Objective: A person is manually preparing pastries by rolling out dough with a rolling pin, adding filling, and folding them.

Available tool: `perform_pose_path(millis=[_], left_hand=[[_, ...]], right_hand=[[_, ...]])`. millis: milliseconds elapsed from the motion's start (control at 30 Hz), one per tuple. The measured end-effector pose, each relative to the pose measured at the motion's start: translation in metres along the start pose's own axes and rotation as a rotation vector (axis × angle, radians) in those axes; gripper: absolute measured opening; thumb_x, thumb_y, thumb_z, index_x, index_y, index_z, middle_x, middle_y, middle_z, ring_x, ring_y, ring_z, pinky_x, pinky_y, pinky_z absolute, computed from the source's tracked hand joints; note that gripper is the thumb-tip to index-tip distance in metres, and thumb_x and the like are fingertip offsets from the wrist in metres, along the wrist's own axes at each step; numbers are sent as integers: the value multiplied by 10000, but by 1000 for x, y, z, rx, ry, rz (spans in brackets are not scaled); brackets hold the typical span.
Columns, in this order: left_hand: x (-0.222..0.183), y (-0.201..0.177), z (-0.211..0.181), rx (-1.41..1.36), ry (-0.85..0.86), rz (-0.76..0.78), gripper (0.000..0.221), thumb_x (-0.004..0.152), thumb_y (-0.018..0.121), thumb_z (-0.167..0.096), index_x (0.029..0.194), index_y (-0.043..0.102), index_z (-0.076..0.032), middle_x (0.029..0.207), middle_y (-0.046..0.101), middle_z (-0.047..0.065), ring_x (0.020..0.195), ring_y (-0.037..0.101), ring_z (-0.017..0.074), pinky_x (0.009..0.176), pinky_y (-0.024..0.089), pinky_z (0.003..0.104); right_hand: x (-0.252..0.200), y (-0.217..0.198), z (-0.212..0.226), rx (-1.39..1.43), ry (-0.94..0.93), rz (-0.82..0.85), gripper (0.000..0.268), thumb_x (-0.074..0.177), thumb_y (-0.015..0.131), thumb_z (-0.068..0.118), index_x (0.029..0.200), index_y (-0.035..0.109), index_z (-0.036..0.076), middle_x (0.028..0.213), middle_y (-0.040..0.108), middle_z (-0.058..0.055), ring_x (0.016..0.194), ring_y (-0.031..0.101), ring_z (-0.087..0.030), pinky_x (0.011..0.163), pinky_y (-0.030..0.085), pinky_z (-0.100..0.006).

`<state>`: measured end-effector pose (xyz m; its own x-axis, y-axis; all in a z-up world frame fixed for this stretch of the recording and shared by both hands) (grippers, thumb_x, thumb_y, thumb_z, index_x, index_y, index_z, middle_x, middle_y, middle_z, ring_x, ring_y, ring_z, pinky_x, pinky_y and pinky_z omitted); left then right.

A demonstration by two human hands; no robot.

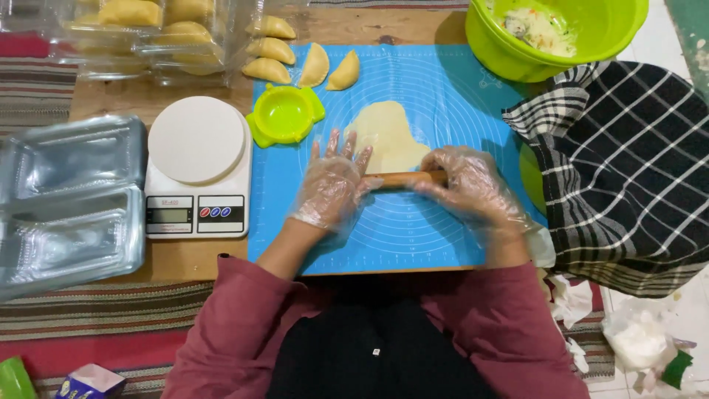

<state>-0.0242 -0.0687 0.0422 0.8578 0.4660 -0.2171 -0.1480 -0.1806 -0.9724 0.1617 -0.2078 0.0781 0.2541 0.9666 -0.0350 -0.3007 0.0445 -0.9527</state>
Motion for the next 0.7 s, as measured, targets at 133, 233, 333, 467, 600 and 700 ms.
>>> perform_pose_path(millis=[133, 233, 333, 467, 600, 700], left_hand=[[-8, 6, 7, -93, 67, -92, 712, 1020, 433, -540, 1632, 305, -200, 1665, 292, 192, 1526, 224, 464, 1193, 207, 670], [-17, -33, 22, -165, 115, -312, 690, 1003, 579, -363, 1612, 363, -120, 1611, 390, 243, 1474, 305, 527, 1146, 314, 676], [-10, -49, 51, -327, 139, -641, 599, 1081, 619, -250, 1609, 384, -94, 1637, 376, 191, 1522, 313, 452, 1212, 333, 593], [12, -64, 72, -431, 228, -875, 528, 1110, 680, -101, 1569, 420, -71, 1611, 470, 151, 1510, 479, 350, 1222, 392, 509], [37, -31, 88, -322, 272, -965, 543, 1026, 789, -17, 1499, 523, -44, 1532, 557, 138, 1403, 575, 331, 1133, 463, 482], [49, 6, 106, -179, 160, -970, 340, 961, 859, -255, 1223, 742, -72, 1181, 746, 112, 1095, 686, 319, 1039, 479, 451]], right_hand=[[-2, 28, -28, -77, -241, -134, 391, 780, 836, 444, 1097, 706, 254, 933, 726, -5, 977, 709, -265, 855, 564, -407], [-3, 20, -31, -65, -220, -271, 366, 844, 828, 408, 1130, 735, 199, 942, 730, -46, 973, 711, -283, 850, 561, -409], [10, 0, -31, 163, 85, -411, 261, 949, 743, 222, 1168, 718, 83, 1074, 655, -132, 1024, 664, -300, 861, 584, -401], [36, 53, -128, 64, 161, -600, 360, 1035, 674, 290, 1234, 693, -9, 1100, 527, -197, 1004, 506, -297, 821, 460, -427], [47, 77, -145, -24, 210, -597, 351, 914, 841, 145, 1191, 705, -23, 1143, 564, -227, 925, 597, -267, 765, 563, -356], [31, 42, -83, 190, 355, -524, 388, 937, 753, 16, 1290, 596, 49, 1296, 481, -175, 1123, 564, -279, 937, 555, -326]])
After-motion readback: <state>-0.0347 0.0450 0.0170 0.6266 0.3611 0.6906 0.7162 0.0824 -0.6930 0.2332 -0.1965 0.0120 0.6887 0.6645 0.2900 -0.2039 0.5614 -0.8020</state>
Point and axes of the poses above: each hand's wrist, its own x-axis towards the middle knuckle, its own y-axis out of the palm, z = x × y, the point moved 3 cm from there along x, towards the middle knuckle
